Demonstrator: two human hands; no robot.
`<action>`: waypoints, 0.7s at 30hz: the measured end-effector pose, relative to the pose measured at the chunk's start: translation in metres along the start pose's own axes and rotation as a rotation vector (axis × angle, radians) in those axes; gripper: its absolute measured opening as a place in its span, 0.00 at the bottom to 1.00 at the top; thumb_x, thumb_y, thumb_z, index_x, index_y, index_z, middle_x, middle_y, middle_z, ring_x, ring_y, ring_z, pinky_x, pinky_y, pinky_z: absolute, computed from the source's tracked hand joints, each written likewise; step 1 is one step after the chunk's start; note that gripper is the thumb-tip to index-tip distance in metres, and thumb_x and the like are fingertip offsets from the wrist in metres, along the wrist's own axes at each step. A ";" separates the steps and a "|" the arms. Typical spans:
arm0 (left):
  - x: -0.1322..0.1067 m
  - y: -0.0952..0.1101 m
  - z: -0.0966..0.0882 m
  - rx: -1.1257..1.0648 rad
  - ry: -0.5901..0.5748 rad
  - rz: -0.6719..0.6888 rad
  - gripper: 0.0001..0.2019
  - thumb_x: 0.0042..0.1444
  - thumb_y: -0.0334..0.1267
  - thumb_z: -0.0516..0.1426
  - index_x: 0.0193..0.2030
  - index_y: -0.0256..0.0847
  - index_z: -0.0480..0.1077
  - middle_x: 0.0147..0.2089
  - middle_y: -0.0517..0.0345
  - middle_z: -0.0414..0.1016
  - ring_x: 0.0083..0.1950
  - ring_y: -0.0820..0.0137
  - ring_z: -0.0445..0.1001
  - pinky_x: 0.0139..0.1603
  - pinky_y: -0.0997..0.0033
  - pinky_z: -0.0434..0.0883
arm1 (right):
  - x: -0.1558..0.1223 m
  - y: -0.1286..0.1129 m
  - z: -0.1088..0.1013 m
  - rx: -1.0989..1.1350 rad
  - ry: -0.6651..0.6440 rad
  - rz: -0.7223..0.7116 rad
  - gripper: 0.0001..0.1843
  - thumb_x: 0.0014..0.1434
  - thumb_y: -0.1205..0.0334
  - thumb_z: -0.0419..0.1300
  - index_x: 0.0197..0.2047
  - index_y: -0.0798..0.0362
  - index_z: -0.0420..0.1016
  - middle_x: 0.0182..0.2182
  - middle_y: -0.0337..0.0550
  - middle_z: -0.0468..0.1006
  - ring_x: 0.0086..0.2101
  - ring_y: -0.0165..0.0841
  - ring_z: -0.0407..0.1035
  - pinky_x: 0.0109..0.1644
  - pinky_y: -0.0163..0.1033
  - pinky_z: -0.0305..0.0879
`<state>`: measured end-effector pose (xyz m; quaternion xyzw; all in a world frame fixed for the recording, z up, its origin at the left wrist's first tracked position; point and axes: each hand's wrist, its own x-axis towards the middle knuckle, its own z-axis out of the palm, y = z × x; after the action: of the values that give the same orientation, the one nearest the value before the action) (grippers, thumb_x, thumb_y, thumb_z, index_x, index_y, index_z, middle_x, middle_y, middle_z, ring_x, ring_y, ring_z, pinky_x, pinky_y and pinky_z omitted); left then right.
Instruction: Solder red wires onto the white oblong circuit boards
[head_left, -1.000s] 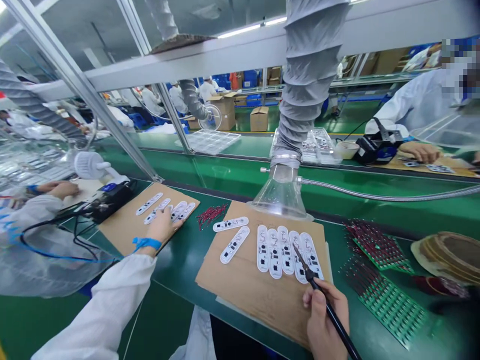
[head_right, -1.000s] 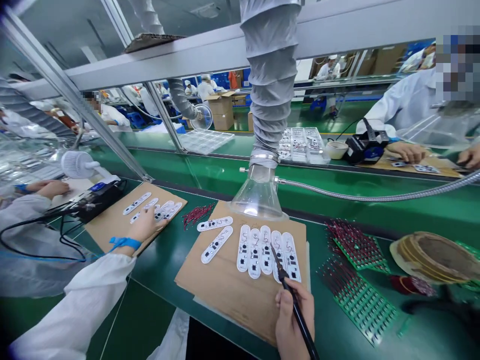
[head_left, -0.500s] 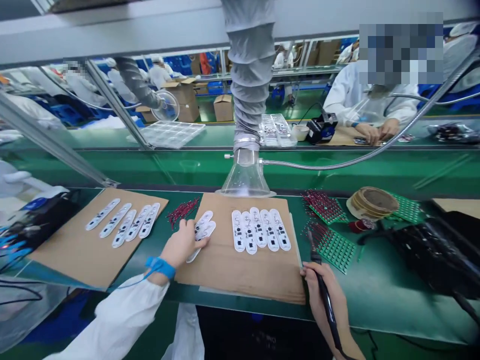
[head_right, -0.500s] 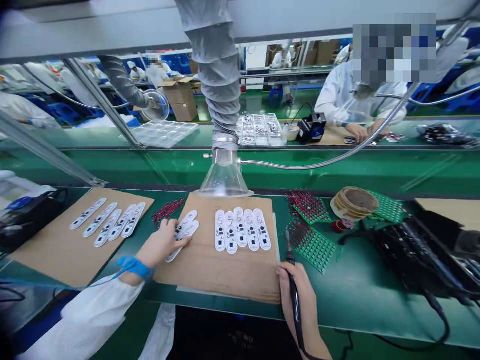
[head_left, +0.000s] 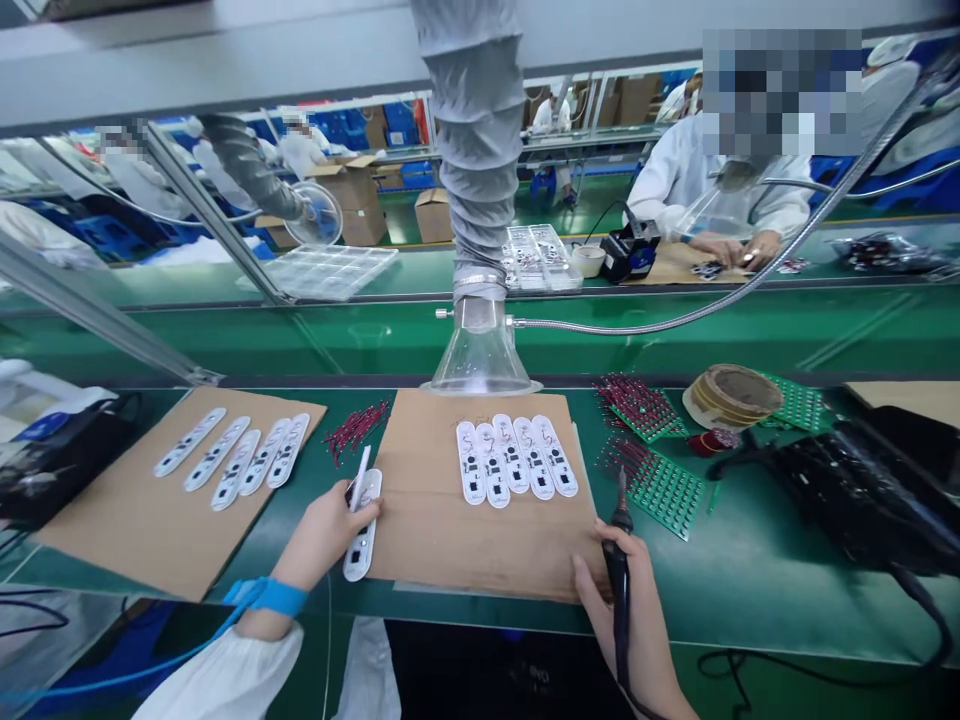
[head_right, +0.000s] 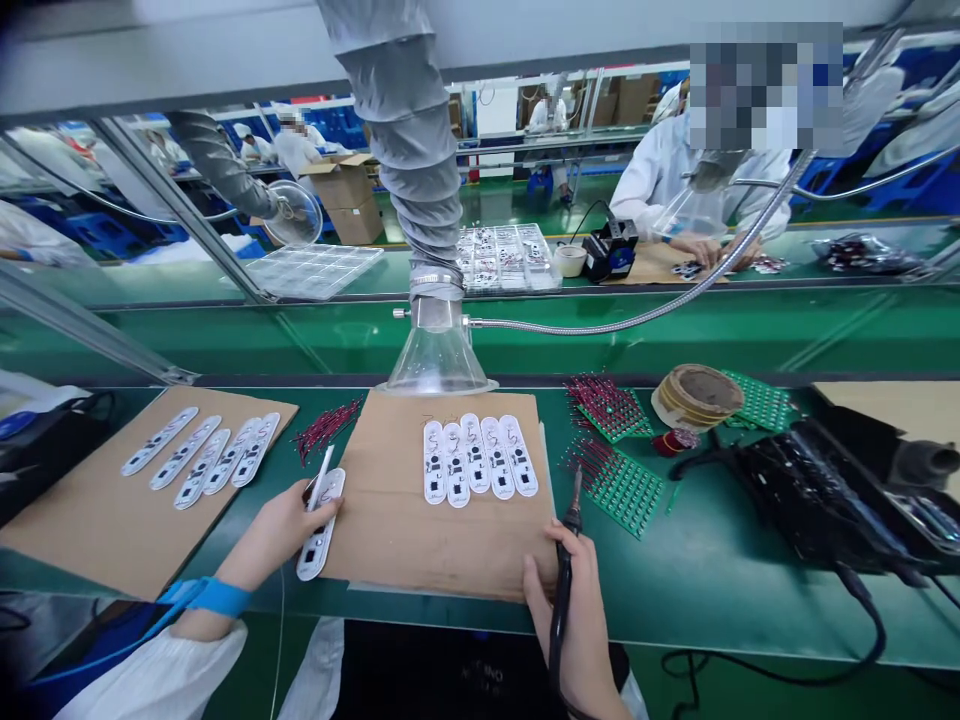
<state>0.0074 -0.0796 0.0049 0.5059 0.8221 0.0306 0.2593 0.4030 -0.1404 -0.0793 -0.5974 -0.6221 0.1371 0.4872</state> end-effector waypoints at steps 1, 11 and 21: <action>0.000 -0.001 -0.001 -0.036 -0.020 0.015 0.18 0.62 0.53 0.56 0.47 0.41 0.73 0.47 0.41 0.87 0.48 0.46 0.85 0.44 0.60 0.73 | 0.001 0.000 0.000 0.007 0.020 0.004 0.15 0.72 0.54 0.65 0.59 0.46 0.73 0.53 0.49 0.78 0.53 0.47 0.79 0.59 0.57 0.76; -0.003 -0.012 0.009 -0.227 0.111 0.085 0.23 0.56 0.60 0.56 0.47 0.45 0.75 0.52 0.43 0.88 0.52 0.44 0.86 0.48 0.58 0.78 | 0.004 0.000 -0.001 0.051 0.129 0.032 0.14 0.72 0.52 0.65 0.56 0.47 0.75 0.58 0.53 0.81 0.56 0.50 0.78 0.62 0.62 0.74; 0.063 0.037 -0.021 -0.335 0.117 0.177 0.18 0.61 0.50 0.60 0.50 0.38 0.78 0.53 0.43 0.89 0.54 0.50 0.87 0.50 0.63 0.78 | 0.092 0.007 0.024 0.144 0.103 -0.006 0.17 0.70 0.52 0.64 0.58 0.48 0.72 0.50 0.48 0.77 0.52 0.47 0.74 0.64 0.60 0.70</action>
<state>0.0055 -0.0034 0.0099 0.5233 0.7714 0.2191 0.2882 0.4057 -0.0475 -0.0555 -0.5653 -0.5866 0.1491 0.5605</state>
